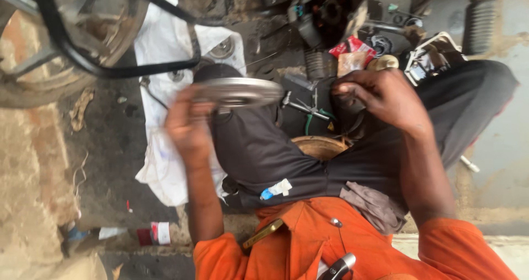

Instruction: The person sits on the floor beside a red motorcycle with the engine exposed. They wipe the engine area with a cloth, unpack a new seal from a plastic bag, and apply grease from a tube to the seal and a metal cover plate.

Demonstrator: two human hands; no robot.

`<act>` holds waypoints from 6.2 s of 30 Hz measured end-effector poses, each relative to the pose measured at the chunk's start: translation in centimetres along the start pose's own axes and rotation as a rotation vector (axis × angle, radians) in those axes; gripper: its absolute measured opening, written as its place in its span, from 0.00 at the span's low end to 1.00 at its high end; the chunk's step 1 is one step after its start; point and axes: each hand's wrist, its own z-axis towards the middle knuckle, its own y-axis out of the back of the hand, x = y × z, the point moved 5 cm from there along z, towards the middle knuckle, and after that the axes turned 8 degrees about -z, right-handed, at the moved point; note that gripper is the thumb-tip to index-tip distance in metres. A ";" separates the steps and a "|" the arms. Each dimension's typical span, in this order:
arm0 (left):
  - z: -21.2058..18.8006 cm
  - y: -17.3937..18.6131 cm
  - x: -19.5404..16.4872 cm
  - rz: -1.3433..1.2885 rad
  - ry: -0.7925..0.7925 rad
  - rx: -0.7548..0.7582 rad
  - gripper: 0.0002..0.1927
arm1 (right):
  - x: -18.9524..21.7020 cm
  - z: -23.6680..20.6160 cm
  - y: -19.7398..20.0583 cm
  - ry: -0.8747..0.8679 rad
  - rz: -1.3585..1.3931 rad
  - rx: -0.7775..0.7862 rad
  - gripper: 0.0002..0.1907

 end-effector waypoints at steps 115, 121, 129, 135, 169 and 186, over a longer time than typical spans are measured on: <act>-2.5 -14.1 -3.8 0.050 -0.127 0.359 0.09 | 9.4 -1.8 7.1 0.774 -0.186 -0.426 0.13; -2.6 -14.3 -4.8 0.255 -0.213 0.258 0.05 | 9.3 -1.8 6.9 0.763 -0.215 -0.426 0.13; -2.7 -13.9 -3.8 0.202 -0.240 0.215 0.05 | 8.7 -2.1 6.9 0.732 -0.202 -0.441 0.14; -3.1 -12.5 -2.4 0.195 -0.150 0.189 0.06 | 7.6 -2.5 7.3 0.702 -0.102 -0.472 0.13; -2.9 -14.1 -2.7 0.371 -0.104 0.576 0.07 | 1.2 -1.9 8.2 0.532 0.290 -0.480 0.16; -2.7 -14.6 -4.2 0.257 -0.109 0.552 0.20 | -3.8 0.1 2.8 0.423 1.198 -0.362 0.18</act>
